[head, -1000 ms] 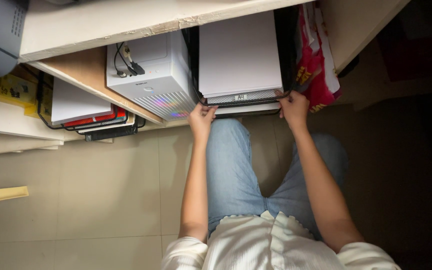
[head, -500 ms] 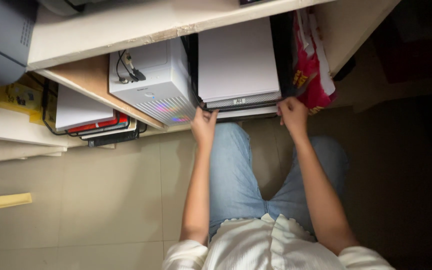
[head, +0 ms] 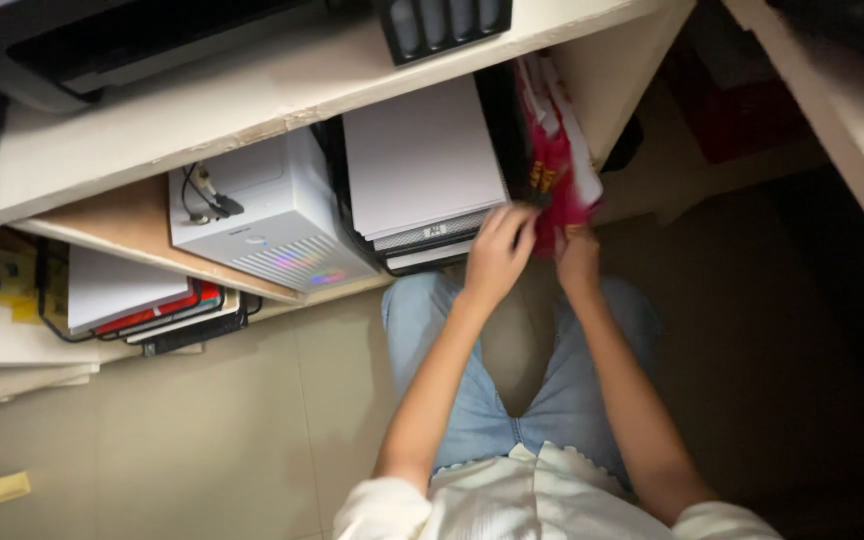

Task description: The person organizes paper sheets and prepares the laminating machine for use.

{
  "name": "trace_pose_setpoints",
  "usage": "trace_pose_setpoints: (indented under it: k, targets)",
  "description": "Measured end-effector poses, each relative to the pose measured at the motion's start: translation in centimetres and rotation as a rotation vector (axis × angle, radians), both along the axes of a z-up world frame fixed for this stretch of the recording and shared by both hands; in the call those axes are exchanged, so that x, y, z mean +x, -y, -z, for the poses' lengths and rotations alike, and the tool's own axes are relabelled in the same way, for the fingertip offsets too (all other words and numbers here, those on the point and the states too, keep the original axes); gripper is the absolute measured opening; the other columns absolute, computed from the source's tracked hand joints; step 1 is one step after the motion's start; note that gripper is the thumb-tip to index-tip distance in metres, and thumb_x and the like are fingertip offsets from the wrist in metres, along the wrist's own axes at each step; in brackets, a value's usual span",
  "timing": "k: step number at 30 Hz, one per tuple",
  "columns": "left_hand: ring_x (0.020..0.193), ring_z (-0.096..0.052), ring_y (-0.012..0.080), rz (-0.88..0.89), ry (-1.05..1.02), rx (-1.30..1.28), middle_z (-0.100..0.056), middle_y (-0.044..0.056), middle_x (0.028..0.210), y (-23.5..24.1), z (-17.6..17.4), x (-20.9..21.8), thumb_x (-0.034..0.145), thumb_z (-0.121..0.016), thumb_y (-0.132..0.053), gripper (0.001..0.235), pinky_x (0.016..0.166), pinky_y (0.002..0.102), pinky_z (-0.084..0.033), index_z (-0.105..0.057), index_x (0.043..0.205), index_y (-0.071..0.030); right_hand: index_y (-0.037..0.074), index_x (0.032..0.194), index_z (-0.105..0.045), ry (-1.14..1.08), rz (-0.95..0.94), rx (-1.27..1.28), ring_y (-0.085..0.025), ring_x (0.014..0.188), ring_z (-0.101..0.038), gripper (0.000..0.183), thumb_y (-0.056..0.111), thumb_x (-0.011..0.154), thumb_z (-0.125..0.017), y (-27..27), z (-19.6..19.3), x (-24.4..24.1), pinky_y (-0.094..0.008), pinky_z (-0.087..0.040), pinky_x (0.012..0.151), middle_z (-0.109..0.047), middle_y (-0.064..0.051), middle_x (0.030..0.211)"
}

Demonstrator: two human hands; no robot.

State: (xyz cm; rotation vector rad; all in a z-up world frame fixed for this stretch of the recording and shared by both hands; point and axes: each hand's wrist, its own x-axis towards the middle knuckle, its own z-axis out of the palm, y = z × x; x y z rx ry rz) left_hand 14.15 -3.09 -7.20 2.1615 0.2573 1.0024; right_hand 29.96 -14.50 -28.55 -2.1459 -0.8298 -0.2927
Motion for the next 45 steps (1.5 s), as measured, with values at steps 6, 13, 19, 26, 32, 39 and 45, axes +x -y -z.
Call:
trace_pose_setpoints:
  k: [6,13,19,26,32,39,45]
  targets:
    - [0.136,-0.046,0.0367,-0.133,-0.039,0.514,-0.057,0.022,0.138,-3.7,-3.5,11.7,0.077,-0.068,-0.012,0.047,0.111,0.057,-0.033,-0.064,0.122,-0.001,-0.008,0.119,-0.058,-0.225,0.040,0.193,-0.039,0.095,-0.069,0.030,-0.005,0.090,-0.052,-3.6,1.5,1.2,-0.047,-0.056,0.081,-0.070,-0.027,0.105]
    - [0.137,-0.050,0.0238,-0.305,-0.272,0.690,-0.061,0.012,0.138,-5.6,0.9,14.6,0.087,-0.063,-0.010,0.047,0.115,0.054,-0.032,-0.064,0.133,-0.001,-0.006,0.111,-0.059,-0.408,0.156,0.168,-0.041,0.096,-0.071,0.017,0.002,0.105,-0.045,-5.5,0.9,2.5,-0.047,-0.057,0.085,-0.071,-0.028,0.107]
    - [0.132,-0.053,0.0232,-0.209,-0.350,0.604,-0.064,0.012,0.135,-6.6,-0.8,13.9,0.084,-0.060,-0.010,0.032,0.107,0.052,-0.035,-0.069,0.115,-0.006,-0.009,0.128,-0.048,-0.349,0.193,-0.147,-0.050,0.097,-0.069,0.031,0.010,0.104,-0.049,-7.1,-4.9,1.8,-0.055,-0.056,0.082,-0.067,-0.037,0.109]
    - [0.117,-0.058,0.0294,-0.329,-0.392,0.480,-0.065,0.015,0.122,-7.5,-0.9,13.6,0.092,-0.064,-0.025,0.041,0.096,0.053,-0.038,-0.063,0.128,-0.004,-0.007,0.117,-0.057,-0.398,0.253,0.019,-0.046,0.096,-0.071,0.022,0.008,0.109,-0.043,-9.0,-1.1,4.5,-0.053,-0.055,0.085,-0.072,-0.031,0.109]
    - [0.109,-0.060,0.0318,-0.378,-0.380,0.468,-0.066,0.019,0.114,-6.7,-2.5,13.3,0.086,-0.069,-0.053,0.065,0.094,0.052,-0.038,-0.063,0.121,0.001,-0.011,0.118,-0.056,-0.427,0.243,-0.238,-0.048,0.093,-0.069,0.030,0.006,0.094,-0.060,-6.5,-4.6,2.2,-0.054,-0.055,0.080,-0.069,-0.037,0.098]
    - [0.098,-0.063,0.0323,-0.469,-0.442,0.567,-0.072,0.016,0.090,-5.8,-3.4,14.8,0.081,-0.063,-0.057,0.053,0.090,0.054,-0.038,-0.076,0.088,-0.006,-0.012,0.104,-0.071,-0.491,0.095,-0.188,-0.040,0.092,-0.073,0.021,-0.005,0.091,-0.055,-6.2,-2.8,2.6,-0.045,-0.056,0.085,-0.071,-0.034,0.103]
    - [0.104,-0.063,0.0315,-0.395,-0.396,0.464,-0.074,0.015,0.087,-7.9,0.3,16.8,0.086,-0.067,-0.045,0.041,0.095,0.055,-0.038,-0.076,0.092,-0.005,-0.011,0.129,-0.057,-0.577,0.179,0.156,-0.038,0.110,-0.067,0.034,0.009,0.103,-0.049,-7.5,-5.8,1.4,-0.043,-0.050,0.095,-0.066,-0.034,0.119]
